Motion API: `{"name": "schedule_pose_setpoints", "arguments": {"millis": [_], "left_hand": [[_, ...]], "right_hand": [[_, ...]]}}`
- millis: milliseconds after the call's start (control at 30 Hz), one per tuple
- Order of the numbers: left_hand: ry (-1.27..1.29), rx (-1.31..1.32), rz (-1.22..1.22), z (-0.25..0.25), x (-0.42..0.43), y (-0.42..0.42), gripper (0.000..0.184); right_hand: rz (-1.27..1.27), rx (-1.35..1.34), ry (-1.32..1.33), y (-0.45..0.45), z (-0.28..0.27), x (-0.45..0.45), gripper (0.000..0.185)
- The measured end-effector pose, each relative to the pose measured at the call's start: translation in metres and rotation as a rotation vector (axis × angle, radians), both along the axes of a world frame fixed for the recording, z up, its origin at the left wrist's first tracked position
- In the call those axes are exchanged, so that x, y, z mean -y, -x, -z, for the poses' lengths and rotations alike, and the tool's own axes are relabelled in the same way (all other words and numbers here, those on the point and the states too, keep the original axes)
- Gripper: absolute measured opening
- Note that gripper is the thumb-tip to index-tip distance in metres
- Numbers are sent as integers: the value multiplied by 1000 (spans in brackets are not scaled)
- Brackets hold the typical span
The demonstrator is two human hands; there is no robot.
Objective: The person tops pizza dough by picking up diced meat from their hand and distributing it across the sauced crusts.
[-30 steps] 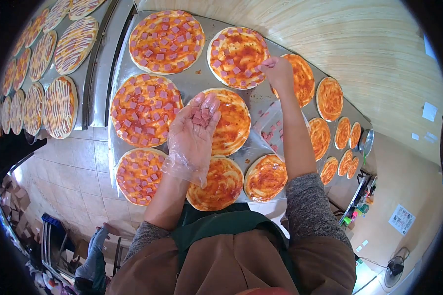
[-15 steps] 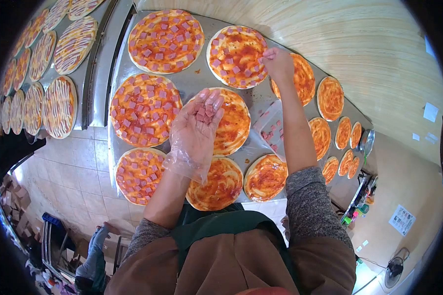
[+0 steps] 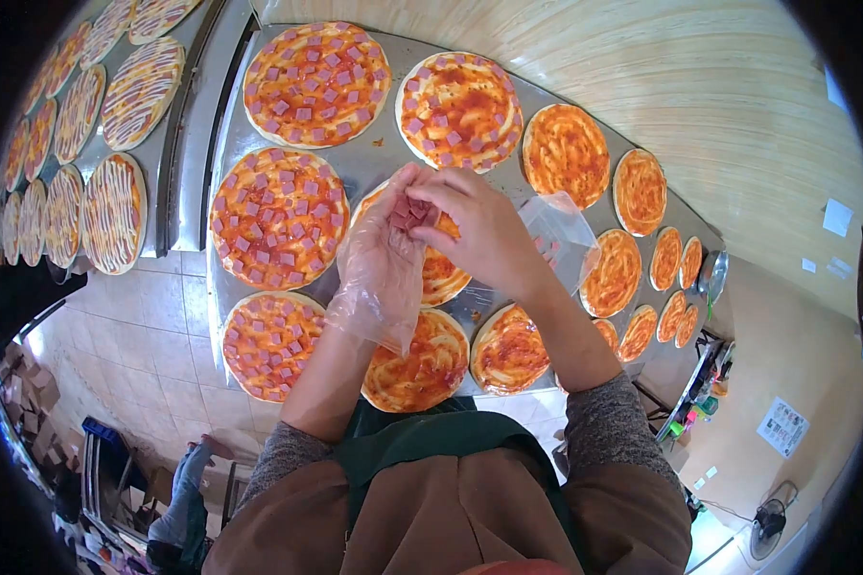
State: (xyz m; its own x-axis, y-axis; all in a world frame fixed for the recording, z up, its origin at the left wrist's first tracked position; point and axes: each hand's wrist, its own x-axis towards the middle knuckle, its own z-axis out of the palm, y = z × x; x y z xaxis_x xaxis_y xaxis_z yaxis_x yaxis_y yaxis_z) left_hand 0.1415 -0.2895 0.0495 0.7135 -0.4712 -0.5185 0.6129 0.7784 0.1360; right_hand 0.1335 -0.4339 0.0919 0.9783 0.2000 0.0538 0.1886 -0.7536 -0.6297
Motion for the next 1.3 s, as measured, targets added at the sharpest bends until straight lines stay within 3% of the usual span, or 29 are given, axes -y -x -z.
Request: {"name": "schedule_pose_setpoints", "arguments": {"millis": [133,233,433,633,933,1100,1300], "left_hand": [[-86,50,43,2,5,6,40],[-65,27,76,-2,9,9,42],[-42,26,80,-5,8,7,45],[-71,54,55,-11,8,0,47],[-78,14,63,-7,5,1,45],[-94,-29,40,-8,2,-1,43],[-102,-21,36,-7,-2,-3,42]], "right_hand": [[31,-76,-48,2,3,2,23],[130,-280,-183,3,6,10,25],[344,-648,-936,4,13,36,24],[261,-774,-1309,7,22,47,30],[461,-476,-1038,-26,34,94,26],[624,-464,-795,-65,69,161,24],[675,-453,-533,-91,78,178,20]]}}
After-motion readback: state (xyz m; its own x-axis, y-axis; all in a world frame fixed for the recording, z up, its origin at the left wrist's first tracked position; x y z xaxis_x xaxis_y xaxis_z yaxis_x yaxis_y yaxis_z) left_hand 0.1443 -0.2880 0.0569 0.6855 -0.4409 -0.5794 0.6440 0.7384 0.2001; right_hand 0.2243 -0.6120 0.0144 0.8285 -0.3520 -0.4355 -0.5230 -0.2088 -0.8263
